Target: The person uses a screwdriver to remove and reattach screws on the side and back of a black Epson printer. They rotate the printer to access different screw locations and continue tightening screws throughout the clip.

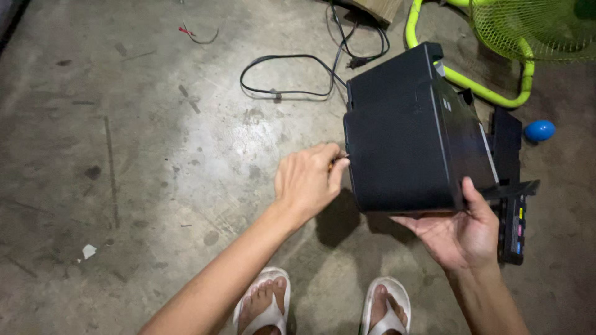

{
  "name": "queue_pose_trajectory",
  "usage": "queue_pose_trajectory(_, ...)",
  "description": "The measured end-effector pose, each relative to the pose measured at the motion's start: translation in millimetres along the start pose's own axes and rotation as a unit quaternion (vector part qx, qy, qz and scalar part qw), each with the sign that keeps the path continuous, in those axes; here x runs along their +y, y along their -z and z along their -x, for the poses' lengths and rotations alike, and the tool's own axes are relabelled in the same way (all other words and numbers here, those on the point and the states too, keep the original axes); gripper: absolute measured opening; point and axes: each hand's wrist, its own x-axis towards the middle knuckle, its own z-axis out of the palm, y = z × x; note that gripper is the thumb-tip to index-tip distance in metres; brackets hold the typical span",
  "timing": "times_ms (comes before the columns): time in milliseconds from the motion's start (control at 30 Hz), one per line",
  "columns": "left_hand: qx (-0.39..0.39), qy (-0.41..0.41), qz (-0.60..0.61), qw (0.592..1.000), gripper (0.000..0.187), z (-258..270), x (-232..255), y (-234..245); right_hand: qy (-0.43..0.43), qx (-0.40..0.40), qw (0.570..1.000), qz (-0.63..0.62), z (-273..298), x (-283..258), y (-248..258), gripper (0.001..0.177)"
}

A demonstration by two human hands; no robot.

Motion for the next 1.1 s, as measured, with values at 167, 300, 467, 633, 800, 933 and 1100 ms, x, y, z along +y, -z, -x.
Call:
queue_pose_trajectory(167, -0.059, -0.063, -0.023, 0.996, 0.029, 1.5, 1.4, 6.7, 0.008, -0.011, 1.000, -0.008, 5.3, -0.2, 4.4, 0.076)
queue_pose_trajectory(300, -0.097, -0.128, -0.064, 0.985, 0.076, 7.2, 8.2, 11.0, 0.015, 0.022, 1.000, 0.000, 7.9, -2.4, 2.5, 0.073)
queue_pose_trajectory(467, -0.123, -0.075, -0.147, 0.979, 0.097, 16.5, 22.9, 0.4, 0.008, 0.025, 0.999, -0.020, 6.3, -1.3, -0.7, 0.068)
queue_pose_trajectory(633, -0.119, -0.068, -0.170, 0.976, 0.092, 22.0, 9.6, -5.4, -0.012, 0.016, 0.999, -0.035, -0.9, 9.1, -0.6, 0.067)
queue_pose_trajectory(800, -0.106, -0.043, -0.182, 0.977, 0.091, 30.3, 0.9, -17.7, -0.002, 0.005, 0.999, -0.036, -9.2, 17.5, 5.3, 0.068)
queue_pose_trajectory(933, -0.107, -0.030, -0.189, 0.976, 0.091, 31.9, -6.2, -23.0, -0.005, 0.029, 0.999, -0.045, -17.8, 28.3, 8.8, 0.067)
queue_pose_trajectory(1100, -0.111, 0.026, -0.145, 0.983, 0.096, 27.5, -11.0, -19.5, -0.004, 0.000, 0.998, -0.059, -24.1, 35.5, 9.2, 0.068)
